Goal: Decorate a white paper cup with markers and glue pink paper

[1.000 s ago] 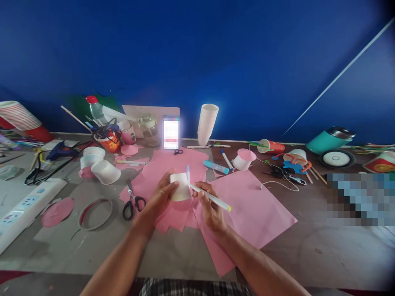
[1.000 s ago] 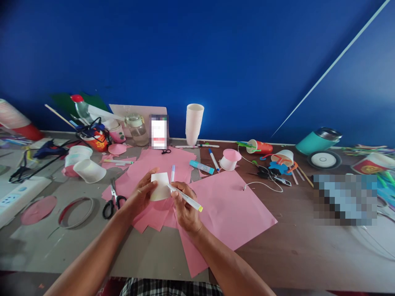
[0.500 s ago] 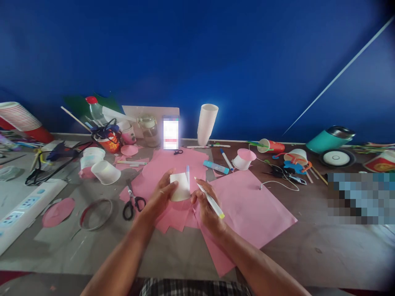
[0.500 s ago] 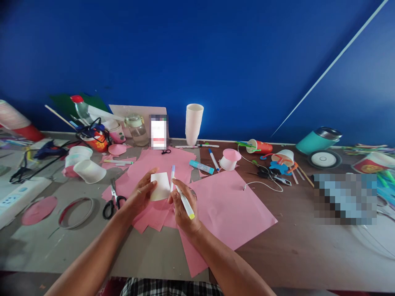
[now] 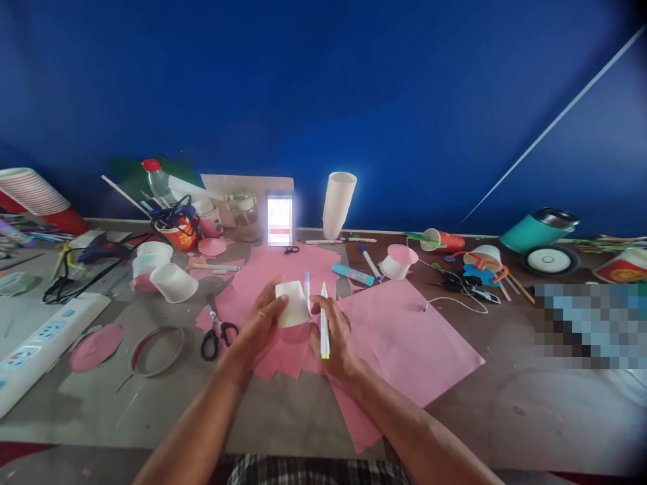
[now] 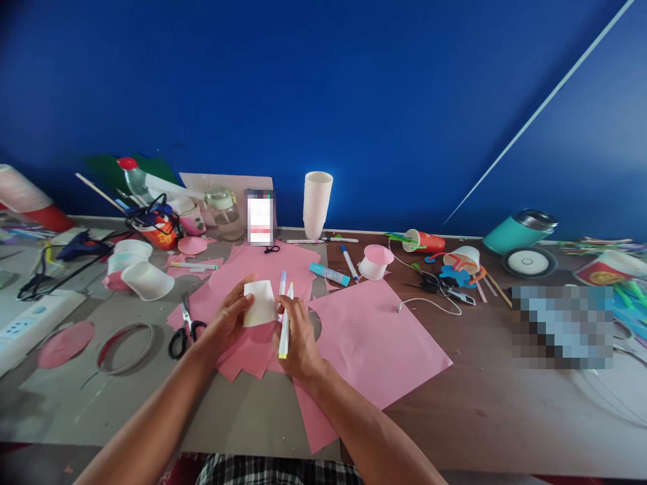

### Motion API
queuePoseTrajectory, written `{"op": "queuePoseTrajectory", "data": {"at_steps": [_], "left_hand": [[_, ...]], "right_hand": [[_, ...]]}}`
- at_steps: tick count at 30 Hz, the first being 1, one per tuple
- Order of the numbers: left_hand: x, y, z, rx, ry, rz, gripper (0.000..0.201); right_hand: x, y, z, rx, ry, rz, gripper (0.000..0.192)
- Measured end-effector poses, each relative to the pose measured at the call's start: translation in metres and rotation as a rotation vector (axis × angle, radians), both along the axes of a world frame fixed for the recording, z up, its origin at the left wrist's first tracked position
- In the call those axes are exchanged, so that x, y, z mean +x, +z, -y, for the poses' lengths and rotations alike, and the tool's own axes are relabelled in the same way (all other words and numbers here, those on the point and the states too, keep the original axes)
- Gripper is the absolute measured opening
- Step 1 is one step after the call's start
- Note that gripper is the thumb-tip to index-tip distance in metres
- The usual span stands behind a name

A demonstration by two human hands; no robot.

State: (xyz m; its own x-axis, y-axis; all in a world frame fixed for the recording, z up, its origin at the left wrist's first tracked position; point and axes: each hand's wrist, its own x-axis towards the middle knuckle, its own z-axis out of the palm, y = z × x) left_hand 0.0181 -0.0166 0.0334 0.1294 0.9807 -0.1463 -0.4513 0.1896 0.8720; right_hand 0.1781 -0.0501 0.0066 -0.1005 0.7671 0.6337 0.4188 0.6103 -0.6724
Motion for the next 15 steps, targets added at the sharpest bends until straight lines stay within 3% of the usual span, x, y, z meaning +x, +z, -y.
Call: {"op": "queuePoseTrajectory", "data": {"at_steps": [5,10,15], "left_hand": [[0.002,0.004,0.003,-0.010,-0.026,0.028,0.065],[0.000,-0.002,0.003,0.020,-0.061,0.053,0.063],[-0.001,-0.008,-0.003,0.009,0.092,0.049,0.061]], "right_hand": [[0.000,-0.003,0.001,0.051,-0.011,0.130,0.048],[0.004,-0.002,-0.001,0.108,-0.057,0.093,0.045],[0.005,-0.001,-0.004,0.255,-0.165,0.028,0.048]]}}
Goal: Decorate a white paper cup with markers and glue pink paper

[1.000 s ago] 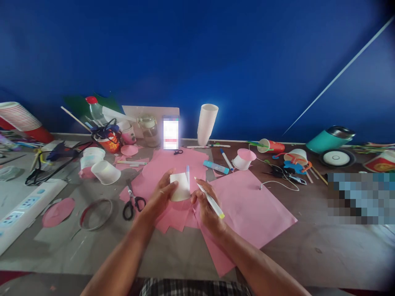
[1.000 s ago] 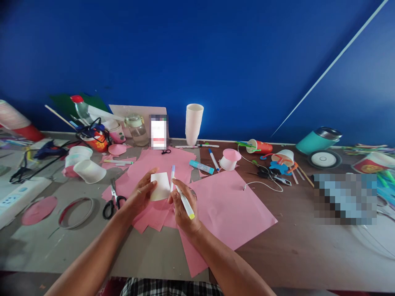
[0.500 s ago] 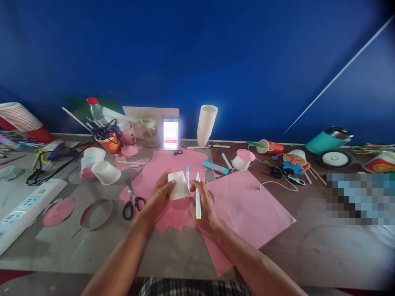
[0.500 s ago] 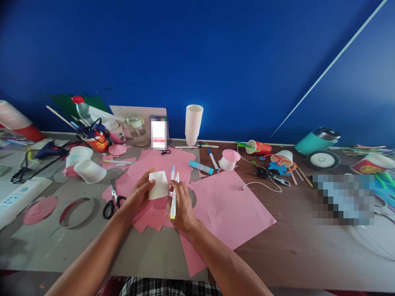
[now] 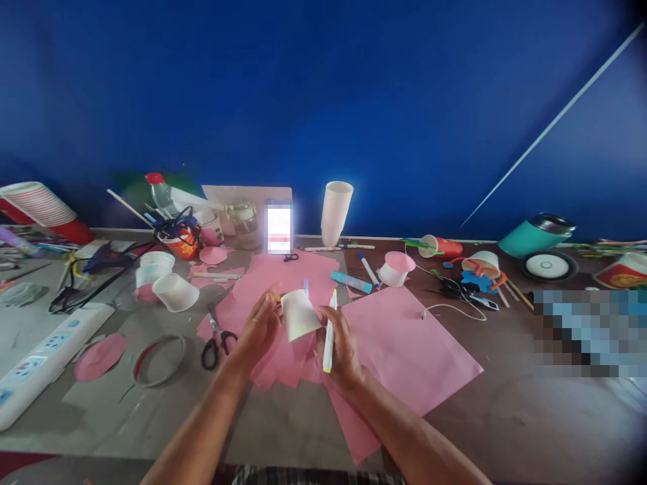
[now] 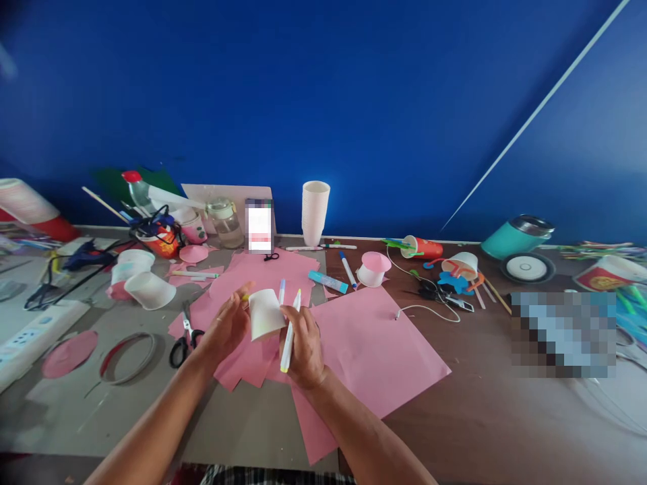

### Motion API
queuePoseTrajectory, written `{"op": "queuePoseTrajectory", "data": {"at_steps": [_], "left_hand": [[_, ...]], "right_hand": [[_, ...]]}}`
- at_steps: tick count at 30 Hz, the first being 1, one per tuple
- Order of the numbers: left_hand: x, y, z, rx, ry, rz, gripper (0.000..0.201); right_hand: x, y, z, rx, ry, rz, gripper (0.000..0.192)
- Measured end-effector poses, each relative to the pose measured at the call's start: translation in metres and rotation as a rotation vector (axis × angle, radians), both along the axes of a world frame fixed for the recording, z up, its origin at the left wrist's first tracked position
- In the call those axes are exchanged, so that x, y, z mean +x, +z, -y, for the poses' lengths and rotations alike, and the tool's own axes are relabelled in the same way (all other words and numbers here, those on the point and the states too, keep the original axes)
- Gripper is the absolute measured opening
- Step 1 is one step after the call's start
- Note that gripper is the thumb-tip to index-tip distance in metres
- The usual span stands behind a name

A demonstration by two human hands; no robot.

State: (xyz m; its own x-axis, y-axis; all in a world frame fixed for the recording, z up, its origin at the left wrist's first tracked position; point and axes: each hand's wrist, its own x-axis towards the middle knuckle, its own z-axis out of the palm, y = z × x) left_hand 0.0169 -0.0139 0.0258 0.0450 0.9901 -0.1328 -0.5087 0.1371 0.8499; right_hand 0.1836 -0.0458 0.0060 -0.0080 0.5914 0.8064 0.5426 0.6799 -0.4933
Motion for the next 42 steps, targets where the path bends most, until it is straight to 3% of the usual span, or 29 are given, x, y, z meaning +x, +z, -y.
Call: {"op": "queuePoseTrajectory", "data": {"at_steps": [2,5,9,12,15,25,42], "left_hand": [[-0.002,0.003,-0.005,-0.011,0.071,-0.139,0.058],[-0.009,0.015,-0.020,0.053,0.168,-0.609,0.053],[-0.017,0.035,-0.058,0.378,0.289,-1.326,0.050],[-0.014,0.044,-0.093,0.481,0.242,-1.753,0.056],[-0.006,0.050,-0.124,0.436,0.237,-2.032,0.063],[0.004,0.060,-0.189,0.510,0.202,-2.173,0.081],[0.008,0.063,-0.212,0.572,0.186,-2.191,0.080]], "right_hand": [[0.001,0.000,-0.001,0.032,-0.029,-0.025,0.049],[0.001,0.002,-0.002,0.061,-0.064,-0.057,0.047],[0.002,0.005,-0.003,0.077,-0.086,-0.082,0.045],[0.002,0.009,-0.004,0.069,-0.116,-0.079,0.044],[0.003,0.010,-0.005,0.046,-0.141,-0.082,0.043],[0.008,0.000,-0.012,-0.050,-0.157,-0.135,0.044],[0.013,0.007,-0.010,-0.139,-0.101,-0.162,0.046]]}}
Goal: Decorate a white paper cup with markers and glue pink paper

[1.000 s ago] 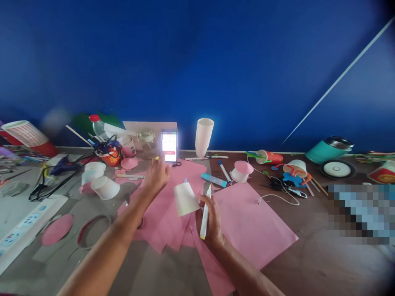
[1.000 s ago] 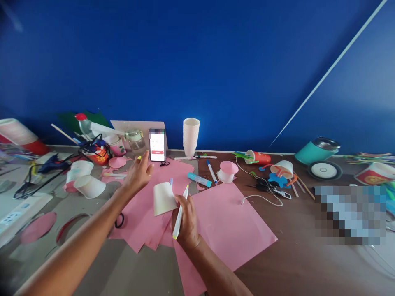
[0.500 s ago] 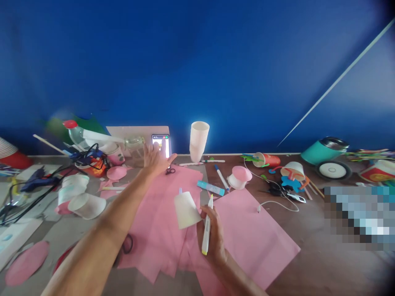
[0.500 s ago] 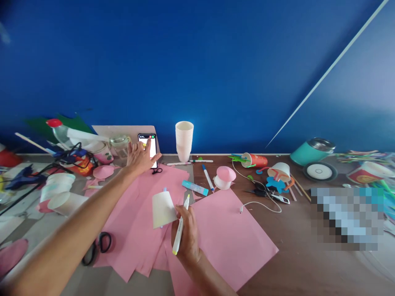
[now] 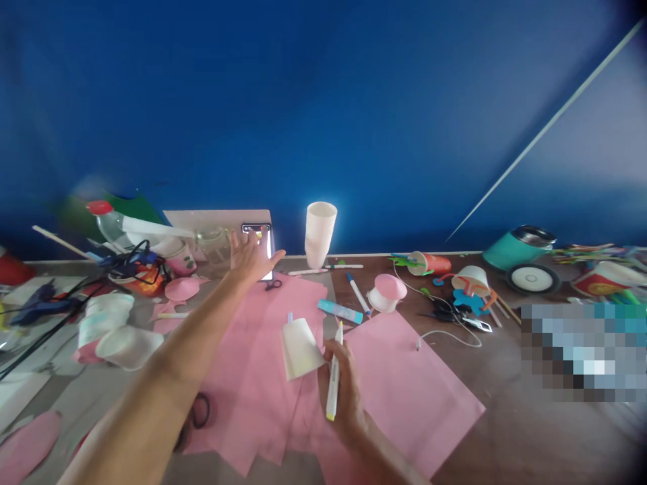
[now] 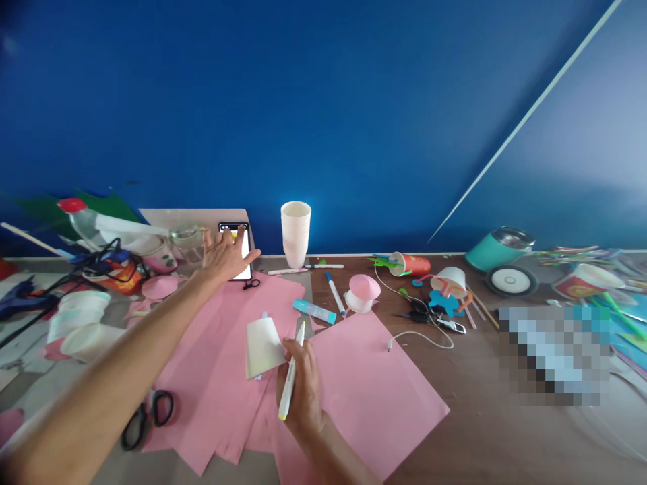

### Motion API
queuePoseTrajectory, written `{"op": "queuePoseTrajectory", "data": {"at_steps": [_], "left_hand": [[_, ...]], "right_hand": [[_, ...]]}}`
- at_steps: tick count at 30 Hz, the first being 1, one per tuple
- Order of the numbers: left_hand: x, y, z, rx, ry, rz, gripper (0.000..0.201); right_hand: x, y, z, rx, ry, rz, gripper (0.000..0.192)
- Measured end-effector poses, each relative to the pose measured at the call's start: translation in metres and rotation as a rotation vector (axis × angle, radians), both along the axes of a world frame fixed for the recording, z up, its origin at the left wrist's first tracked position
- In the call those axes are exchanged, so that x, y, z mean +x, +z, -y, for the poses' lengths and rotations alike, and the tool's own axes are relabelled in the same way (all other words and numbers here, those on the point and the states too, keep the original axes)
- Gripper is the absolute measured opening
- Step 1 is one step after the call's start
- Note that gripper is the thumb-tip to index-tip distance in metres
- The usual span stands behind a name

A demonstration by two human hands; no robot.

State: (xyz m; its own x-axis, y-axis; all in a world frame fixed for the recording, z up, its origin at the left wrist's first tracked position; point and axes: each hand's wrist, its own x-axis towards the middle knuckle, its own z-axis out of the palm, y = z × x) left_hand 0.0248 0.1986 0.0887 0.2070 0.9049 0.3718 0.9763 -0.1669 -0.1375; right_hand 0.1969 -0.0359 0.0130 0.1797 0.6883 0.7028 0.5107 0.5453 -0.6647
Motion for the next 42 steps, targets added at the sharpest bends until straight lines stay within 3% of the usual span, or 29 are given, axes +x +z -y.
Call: {"op": "queuePoseTrajectory", "data": {"at_steps": [5,9,13,16,21,26,31,37,42], "left_hand": [[0.000,0.013,0.006,-0.006,0.019,0.042,0.076],[-0.010,0.018,0.039,0.098,0.023,0.203,0.064],[-0.032,-0.002,0.094,0.145,-0.099,0.447,0.061],[-0.043,-0.021,0.126,0.137,-0.176,0.523,0.061],[-0.043,-0.030,0.147,0.074,-0.178,0.490,0.055],[-0.036,-0.034,0.159,-0.011,-0.169,0.608,0.053],[-0.027,-0.032,0.140,-0.039,-0.139,0.417,0.053],[-0.008,-0.012,0.076,-0.058,0.012,0.165,0.067],[0.000,-0.005,0.036,-0.044,0.049,0.120,0.068]], "right_hand": [[0.000,0.001,0.000,0.013,-0.028,0.007,0.045],[0.000,-0.006,0.000,0.031,-0.079,0.057,0.049],[-0.002,-0.012,-0.001,0.055,-0.124,0.073,0.047],[-0.003,-0.011,0.000,0.069,-0.095,0.082,0.045],[-0.003,-0.007,0.000,0.102,-0.074,0.117,0.044],[-0.004,-0.004,-0.003,0.134,-0.075,0.121,0.044],[-0.005,-0.006,-0.004,0.153,-0.085,0.100,0.044],[-0.003,-0.011,-0.006,0.116,-0.100,0.101,0.041],[0.001,-0.013,-0.009,0.065,-0.115,0.082,0.040]]}}
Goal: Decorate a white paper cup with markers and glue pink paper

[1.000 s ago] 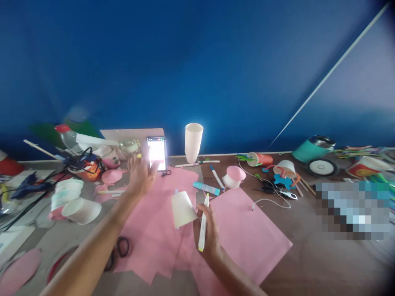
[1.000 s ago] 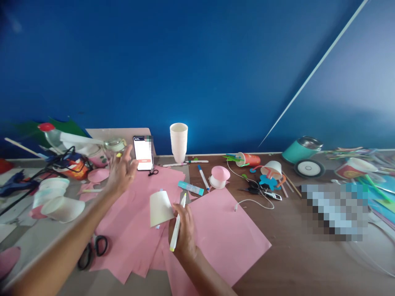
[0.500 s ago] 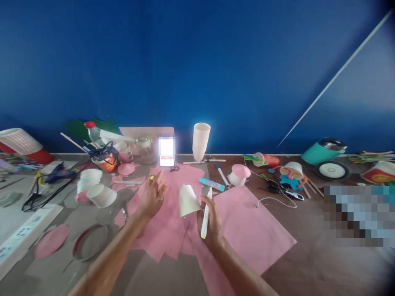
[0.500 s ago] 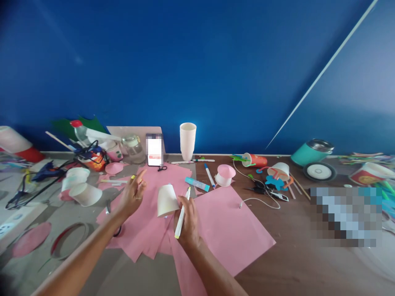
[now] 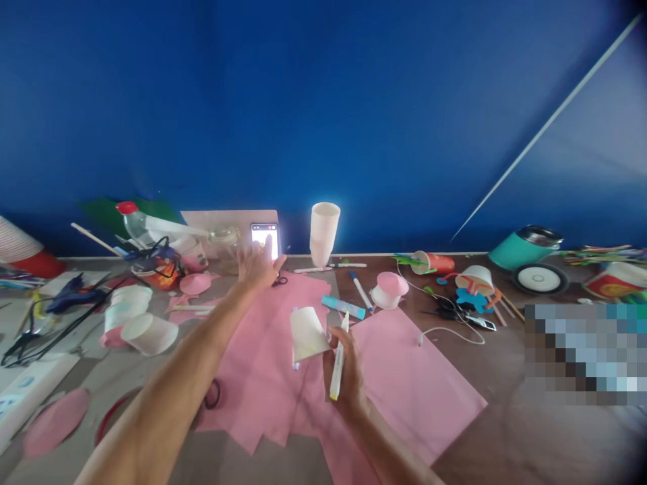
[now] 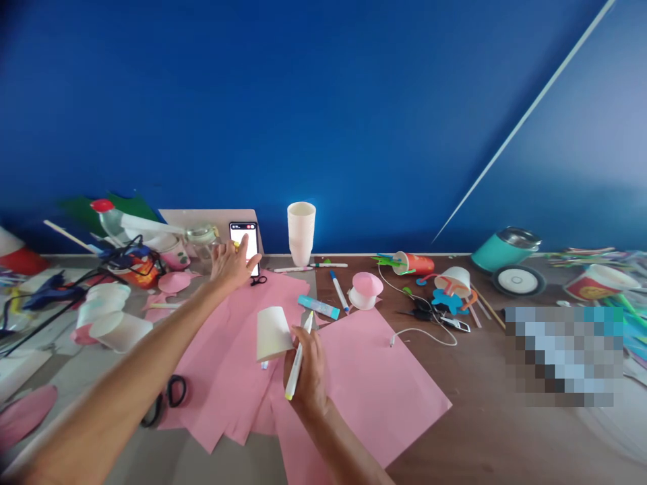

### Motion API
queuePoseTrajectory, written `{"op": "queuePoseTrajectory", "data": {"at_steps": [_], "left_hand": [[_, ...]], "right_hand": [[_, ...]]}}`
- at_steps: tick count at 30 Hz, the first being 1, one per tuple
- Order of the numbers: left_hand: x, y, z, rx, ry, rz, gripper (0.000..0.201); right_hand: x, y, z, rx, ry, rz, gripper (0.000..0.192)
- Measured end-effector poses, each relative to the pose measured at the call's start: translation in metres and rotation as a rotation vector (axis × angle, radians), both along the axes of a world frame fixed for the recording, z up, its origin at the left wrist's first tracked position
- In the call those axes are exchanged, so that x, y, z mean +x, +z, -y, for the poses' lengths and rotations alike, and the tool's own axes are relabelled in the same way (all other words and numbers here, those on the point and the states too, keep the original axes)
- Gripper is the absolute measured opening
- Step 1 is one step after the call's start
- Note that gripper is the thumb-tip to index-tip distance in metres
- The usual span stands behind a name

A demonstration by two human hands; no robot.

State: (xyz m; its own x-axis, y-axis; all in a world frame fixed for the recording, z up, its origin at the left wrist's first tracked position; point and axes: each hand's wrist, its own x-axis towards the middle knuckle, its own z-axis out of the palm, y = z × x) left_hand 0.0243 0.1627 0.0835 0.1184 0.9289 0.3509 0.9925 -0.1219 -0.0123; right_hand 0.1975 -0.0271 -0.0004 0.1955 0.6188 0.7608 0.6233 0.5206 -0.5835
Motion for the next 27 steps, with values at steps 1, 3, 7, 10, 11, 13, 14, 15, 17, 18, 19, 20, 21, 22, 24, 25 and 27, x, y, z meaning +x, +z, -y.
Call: {"op": "queuePoseTrajectory", "data": {"at_steps": [1,3,7,10,11,13,14,15,17,18,19,20,21,22,24,25,27], "left_hand": [[0.000,0.000,-0.005,0.002,-0.002,-0.004,0.069],[0.001,0.000,-0.014,0.001,0.002,-0.011,0.069],[0.003,0.002,-0.024,0.006,0.003,-0.039,0.069],[0.005,0.003,-0.029,0.011,-0.005,-0.061,0.069],[0.005,0.003,-0.031,0.013,-0.013,-0.068,0.069],[0.005,0.003,-0.033,0.018,-0.029,-0.084,0.069],[0.005,0.002,-0.034,0.020,-0.036,-0.088,0.070],[0.005,0.002,-0.035,0.020,-0.041,-0.085,0.070],[0.003,0.004,-0.035,0.017,-0.034,-0.051,0.070],[0.002,0.005,-0.033,0.017,-0.028,-0.015,0.069],[0.000,0.008,-0.028,0.020,-0.020,0.038,0.068],[-0.002,0.010,-0.021,0.034,-0.018,0.112,0.066],[-0.005,0.012,-0.010,0.037,-0.039,0.205,0.064],[-0.008,0.012,0.005,0.044,-0.065,0.331,0.062],[-0.014,0.009,0.044,0.010,-0.138,0.668,0.057],[-0.016,0.004,0.068,-0.049,-0.161,0.878,0.056],[-0.016,-0.010,0.117,-0.182,-0.135,1.325,0.056]], "right_hand": [[0.001,0.000,0.000,-0.009,0.011,-0.005,0.041],[0.002,0.002,0.000,-0.015,0.027,-0.015,0.043],[0.002,0.005,0.000,-0.030,0.021,-0.034,0.042],[0.002,0.004,0.000,-0.043,0.015,-0.037,0.042],[0.002,0.003,0.000,-0.045,0.015,-0.036,0.042],[0.002,0.002,0.000,-0.047,0.014,-0.034,0.042],[0.003,0.001,-0.001,-0.050,0.015,-0.033,0.043],[0.003,0.000,-0.001,-0.052,0.016,-0.033,0.043],[0.003,-0.001,-0.002,-0.045,0.011,-0.027,0.042],[0.003,-0.001,-0.003,-0.035,0.001,-0.023,0.042],[0.002,-0.001,-0.003,-0.021,-0.014,-0.021,0.042],[0.002,0.000,-0.003,-0.008,-0.031,-0.020,0.042],[0.002,0.000,-0.003,0.003,-0.047,-0.019,0.042],[0.002,0.001,-0.003,0.013,-0.061,-0.017,0.042],[0.002,0.004,-0.002,0.019,-0.070,-0.012,0.043],[0.002,0.005,-0.002,0.021,-0.065,-0.007,0.044],[0.001,0.008,0.001,0.038,-0.057,0.001,0.045]]}}
